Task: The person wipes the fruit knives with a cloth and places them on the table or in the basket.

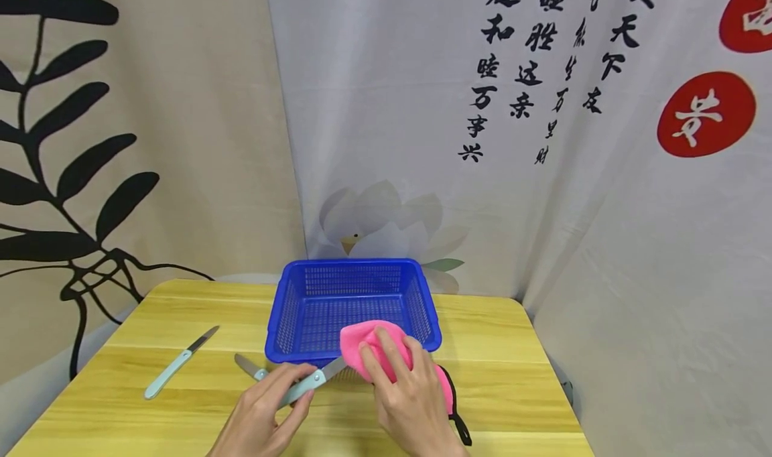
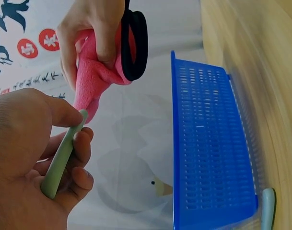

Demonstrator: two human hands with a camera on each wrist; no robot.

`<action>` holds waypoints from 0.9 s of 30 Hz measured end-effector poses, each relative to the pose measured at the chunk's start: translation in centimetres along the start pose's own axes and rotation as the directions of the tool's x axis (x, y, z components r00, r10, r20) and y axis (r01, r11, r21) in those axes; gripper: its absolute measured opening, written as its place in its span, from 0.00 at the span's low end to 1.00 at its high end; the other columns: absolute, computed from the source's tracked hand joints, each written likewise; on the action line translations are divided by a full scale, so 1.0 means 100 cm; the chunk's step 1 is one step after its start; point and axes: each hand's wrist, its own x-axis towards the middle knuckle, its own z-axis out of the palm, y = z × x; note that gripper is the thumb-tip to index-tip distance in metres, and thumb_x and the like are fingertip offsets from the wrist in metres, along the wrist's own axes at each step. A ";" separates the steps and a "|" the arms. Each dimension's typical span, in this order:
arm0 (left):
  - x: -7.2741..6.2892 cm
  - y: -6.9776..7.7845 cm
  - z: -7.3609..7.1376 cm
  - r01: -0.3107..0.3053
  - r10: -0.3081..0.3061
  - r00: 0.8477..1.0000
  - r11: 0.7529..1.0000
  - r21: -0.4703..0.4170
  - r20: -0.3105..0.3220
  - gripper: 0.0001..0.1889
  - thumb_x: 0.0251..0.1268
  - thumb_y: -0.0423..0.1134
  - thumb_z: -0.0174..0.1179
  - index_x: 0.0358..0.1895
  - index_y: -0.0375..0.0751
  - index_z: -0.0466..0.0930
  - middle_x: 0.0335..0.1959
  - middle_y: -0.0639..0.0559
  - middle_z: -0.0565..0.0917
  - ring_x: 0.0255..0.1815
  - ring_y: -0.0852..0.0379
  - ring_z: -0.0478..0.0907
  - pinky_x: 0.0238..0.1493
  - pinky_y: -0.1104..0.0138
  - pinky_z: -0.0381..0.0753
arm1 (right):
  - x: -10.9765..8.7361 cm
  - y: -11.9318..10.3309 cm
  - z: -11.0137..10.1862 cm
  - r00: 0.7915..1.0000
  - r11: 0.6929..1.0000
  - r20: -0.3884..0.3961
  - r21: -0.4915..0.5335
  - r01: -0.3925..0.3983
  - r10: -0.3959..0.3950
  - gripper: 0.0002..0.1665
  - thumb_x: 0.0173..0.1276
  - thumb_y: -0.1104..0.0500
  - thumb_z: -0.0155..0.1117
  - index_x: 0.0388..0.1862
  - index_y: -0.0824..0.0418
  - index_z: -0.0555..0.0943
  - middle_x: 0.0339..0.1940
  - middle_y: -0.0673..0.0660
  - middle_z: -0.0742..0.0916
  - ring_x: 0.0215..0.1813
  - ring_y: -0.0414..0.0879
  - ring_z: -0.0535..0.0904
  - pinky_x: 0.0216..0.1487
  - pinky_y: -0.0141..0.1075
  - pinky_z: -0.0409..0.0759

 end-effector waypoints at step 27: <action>0.001 0.023 0.001 0.607 -0.585 0.766 0.519 -0.602 0.268 0.17 0.77 0.32 0.72 0.64 0.42 0.88 0.47 0.52 0.89 0.35 0.64 0.86 0.37 0.70 0.87 | 0.005 0.011 0.004 0.937 0.976 -0.322 0.207 -0.069 0.135 0.21 0.82 0.60 0.56 0.56 0.70 0.91 0.58 0.78 0.90 0.51 0.68 0.83 0.54 0.45 0.81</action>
